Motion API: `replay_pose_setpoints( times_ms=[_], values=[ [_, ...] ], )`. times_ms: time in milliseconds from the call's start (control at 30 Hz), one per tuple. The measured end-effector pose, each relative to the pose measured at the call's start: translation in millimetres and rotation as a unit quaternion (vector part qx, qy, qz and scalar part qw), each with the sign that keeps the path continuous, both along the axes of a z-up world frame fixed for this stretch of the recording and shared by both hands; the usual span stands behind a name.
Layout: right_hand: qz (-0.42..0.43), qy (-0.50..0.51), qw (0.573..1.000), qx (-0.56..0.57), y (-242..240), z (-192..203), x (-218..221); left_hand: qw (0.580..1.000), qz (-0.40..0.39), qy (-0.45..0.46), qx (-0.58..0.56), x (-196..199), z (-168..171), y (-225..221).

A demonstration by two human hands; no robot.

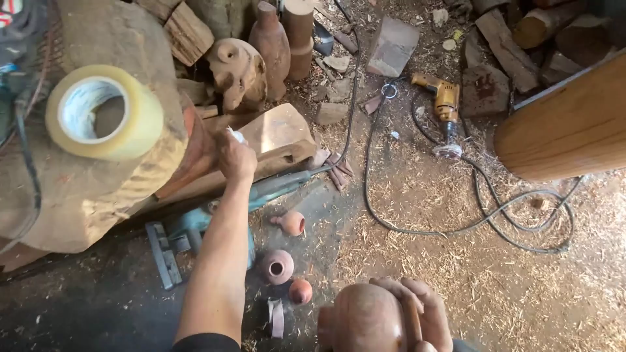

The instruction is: Applying a liquid finish and hand-sanding a small wooden pot to smooth its surface

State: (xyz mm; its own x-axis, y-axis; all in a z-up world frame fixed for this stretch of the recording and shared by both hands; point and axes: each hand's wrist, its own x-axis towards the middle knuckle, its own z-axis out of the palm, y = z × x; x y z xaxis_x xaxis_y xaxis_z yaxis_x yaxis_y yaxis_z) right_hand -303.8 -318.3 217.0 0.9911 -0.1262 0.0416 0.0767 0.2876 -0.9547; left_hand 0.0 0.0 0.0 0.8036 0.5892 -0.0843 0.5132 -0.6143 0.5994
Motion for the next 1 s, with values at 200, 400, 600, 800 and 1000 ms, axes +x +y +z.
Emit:
replay_pose_setpoints(
  times_ms=[200, 400, 600, 800, 1000],
  values=[
    [0.066, -0.086, 0.993, 0.052, -10, -3, 9, 0.998, -0.006, 0.054, -0.03, -4, 5, -3],
    [-0.287, 0.178, 0.941, 0.027, 45, 62, 3, 0.998, -0.029, -0.048, 0.011, -71, -12, -31],
    [-0.211, -0.114, 0.91, -0.337, -25, 22, -6, 0.942, -0.246, -0.227, 0.034, -259, -4, -95],
    [-0.162, -0.045, 0.986, 0.01, -19, 83, -7, 0.983, -0.017, 0.106, -0.148, -373, -103, -99],
    [-0.278, -0.041, 0.913, -0.295, -56, 72, -81, 0.909, -0.245, 0.327, 0.082, -405, -183, -78]
  ],
)
